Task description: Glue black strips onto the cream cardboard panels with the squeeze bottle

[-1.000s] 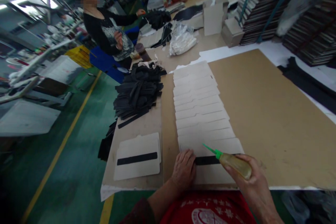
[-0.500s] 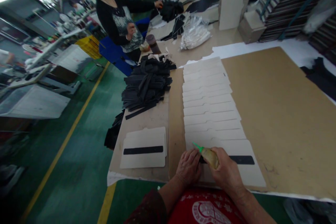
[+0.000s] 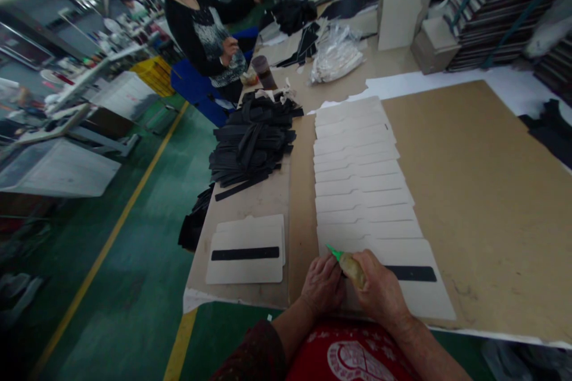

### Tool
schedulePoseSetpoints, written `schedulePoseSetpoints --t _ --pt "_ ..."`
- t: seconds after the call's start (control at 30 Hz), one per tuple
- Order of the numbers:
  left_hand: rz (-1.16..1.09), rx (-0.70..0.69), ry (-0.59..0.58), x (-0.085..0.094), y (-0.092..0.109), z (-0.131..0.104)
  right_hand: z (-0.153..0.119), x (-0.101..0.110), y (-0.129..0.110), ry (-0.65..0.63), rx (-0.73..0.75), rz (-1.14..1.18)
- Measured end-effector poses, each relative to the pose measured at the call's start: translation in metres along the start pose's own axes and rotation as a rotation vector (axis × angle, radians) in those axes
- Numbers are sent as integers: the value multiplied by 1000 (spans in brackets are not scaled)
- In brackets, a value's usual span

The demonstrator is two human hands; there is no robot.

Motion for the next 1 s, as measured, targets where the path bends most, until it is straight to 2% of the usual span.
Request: schedulePoseSetpoints --t 0.2,0.4,0.53,0.8,1.0 --pt "-8 -10 -2 1 1 0 0 -4 -3 -46 60 -61" --pt "-7 -17 -4 2 1 0 -2 -2 -8 -25 108 -55" --pt "-2 -12 -8 1 0 0 -3 -5 -11 -54 141 -61" --pt "0 -4 4 4 1 0 -3 1 -6 -22 119 -94" --pt "5 -9 25 1 0 -3 -6 16 6 29 41 -105"
Point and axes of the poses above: each hand's wrist, its own z-axis towards the middle knuckle, its own x-axis out of the back of the hand, y = z × x, the point moved 9 cm from there along z, towards the middle knuckle, and after that the axes turned 5 degrees about y, right-handed, at the moved point
